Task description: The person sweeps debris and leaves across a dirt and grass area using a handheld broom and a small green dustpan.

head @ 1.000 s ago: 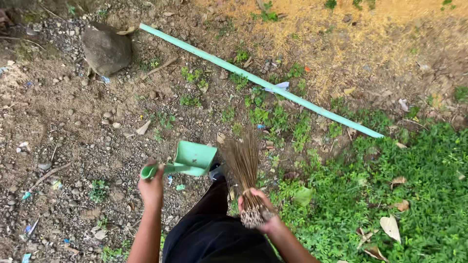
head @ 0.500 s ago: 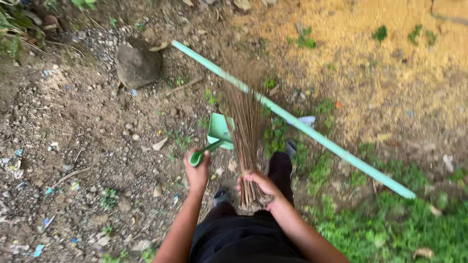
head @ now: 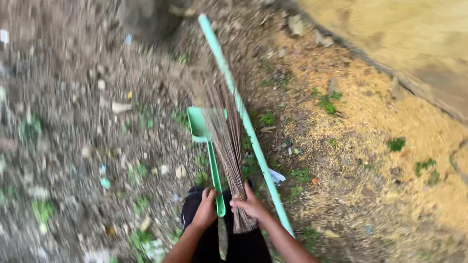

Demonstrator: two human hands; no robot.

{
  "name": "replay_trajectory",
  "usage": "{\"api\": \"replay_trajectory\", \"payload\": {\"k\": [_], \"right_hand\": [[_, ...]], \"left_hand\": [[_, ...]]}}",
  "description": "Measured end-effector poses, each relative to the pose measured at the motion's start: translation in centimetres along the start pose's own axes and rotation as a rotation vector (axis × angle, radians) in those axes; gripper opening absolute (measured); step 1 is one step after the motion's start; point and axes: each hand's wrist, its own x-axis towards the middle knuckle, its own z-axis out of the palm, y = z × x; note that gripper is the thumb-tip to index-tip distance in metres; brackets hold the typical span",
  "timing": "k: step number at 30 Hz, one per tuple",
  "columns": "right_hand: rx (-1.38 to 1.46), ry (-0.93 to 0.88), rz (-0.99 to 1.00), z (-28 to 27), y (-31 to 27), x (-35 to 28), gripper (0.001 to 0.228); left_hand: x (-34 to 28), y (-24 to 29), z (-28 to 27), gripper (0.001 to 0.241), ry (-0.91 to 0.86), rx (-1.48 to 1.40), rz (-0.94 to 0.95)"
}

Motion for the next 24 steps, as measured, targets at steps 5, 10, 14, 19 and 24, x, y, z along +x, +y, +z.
{"api": "replay_trajectory", "payload": {"k": [5, 10, 14, 19, 24], "right_hand": [[-0.408, 0.089, -0.028, -0.7, -2.9, 0.4, 0.114], [-0.137, 0.115, -0.06, 3.8, 1.5, 0.8, 0.101], [-0.767, 0.358, -0.36, 2.8, 8.5, 2.5, 0.077], [-0.228, 0.192, -0.118, -5.5, 15.5, 6.1, 0.05], [-0.694, 0.376, 0.009, -19.9, 17.5, 15.7, 0.021]], "left_hand": [[-1.2, 2.0, 3.0, 0.05, -0.107, -0.437, -0.489], [0.8, 2.4, 3.9, 0.081, -0.207, -1.446, -1.096], [-1.5, -0.7, 4.7, 0.074, -0.272, -1.424, -1.067], [-7.1, -3.9, 12.9, 0.055, -0.138, -1.378, -1.189], [-9.6, -6.8, 22.9, 0.069, -0.097, -1.024, -1.391]]}}
